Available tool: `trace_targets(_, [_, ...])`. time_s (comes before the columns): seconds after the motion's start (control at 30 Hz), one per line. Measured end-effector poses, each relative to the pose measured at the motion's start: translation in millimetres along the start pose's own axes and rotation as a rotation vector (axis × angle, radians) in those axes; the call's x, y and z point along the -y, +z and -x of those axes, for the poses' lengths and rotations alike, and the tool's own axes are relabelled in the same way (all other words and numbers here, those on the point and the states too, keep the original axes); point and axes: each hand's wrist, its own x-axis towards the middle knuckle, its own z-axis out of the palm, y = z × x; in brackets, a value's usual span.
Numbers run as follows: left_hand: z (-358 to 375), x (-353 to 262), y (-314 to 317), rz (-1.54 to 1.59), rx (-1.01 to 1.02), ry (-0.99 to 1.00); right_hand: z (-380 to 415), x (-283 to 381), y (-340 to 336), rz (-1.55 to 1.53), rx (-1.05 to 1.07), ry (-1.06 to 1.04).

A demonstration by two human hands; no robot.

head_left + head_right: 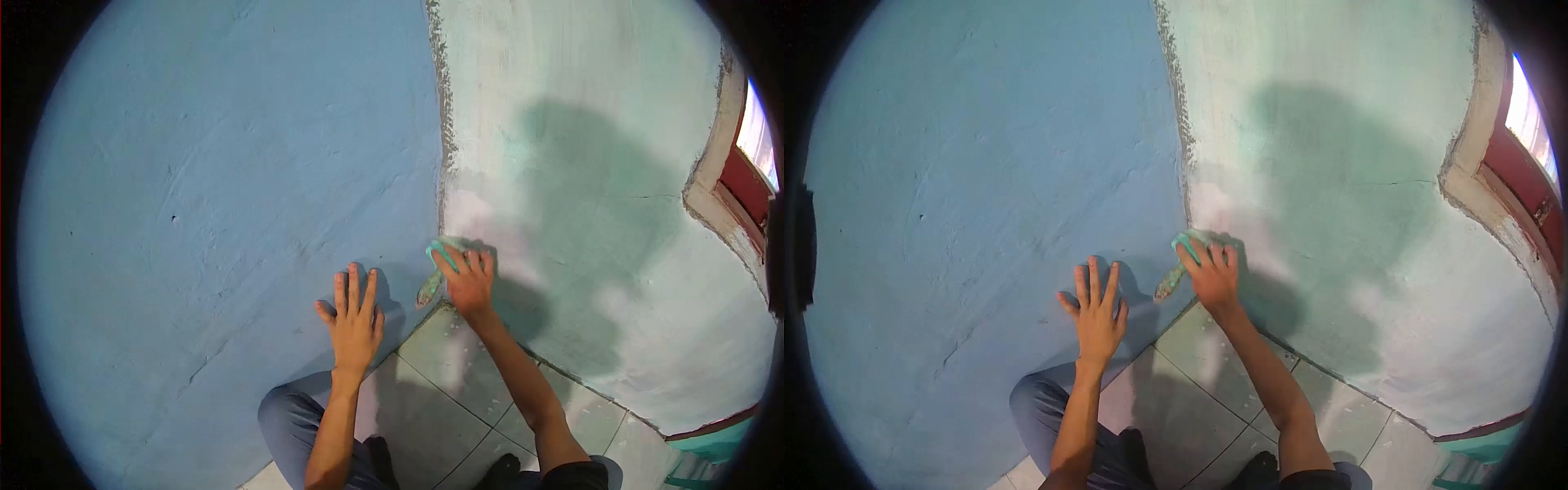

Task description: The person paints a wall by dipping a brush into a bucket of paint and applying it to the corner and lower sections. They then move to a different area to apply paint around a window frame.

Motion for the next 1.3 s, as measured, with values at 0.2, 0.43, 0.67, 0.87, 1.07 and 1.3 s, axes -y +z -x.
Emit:
trace_targets(0.2, [1, 1, 2, -0.057, 0.006, 0.003, -51, -3, -17, 0.104, -0.241, -0.061])
trace_targets(0.43, [-1, 2, 5, -0.057, -0.021, -0.005, 15, -15, 30, 0.086, -0.154, -0.13])
trace_targets(0.67, [1, 1, 6, -0.096, -0.051, 0.004, 117, -4, 73, 0.079, 0.124, -0.137])
trace_targets(0.87, [1, 2, 6, -0.052, -0.049, 0.009, 121, 18, 73, -0.07, 0.229, 0.03])
trace_targets(1.07, [1, 1, 4, -0.054, -0.054, 0.014, 1, 9, -15, -0.04, -0.118, -0.006])
trace_targets(1.3, [1, 1, 3, -0.025, -0.025, -0.002, -60, -18, -48, 0.082, -0.317, -0.016])
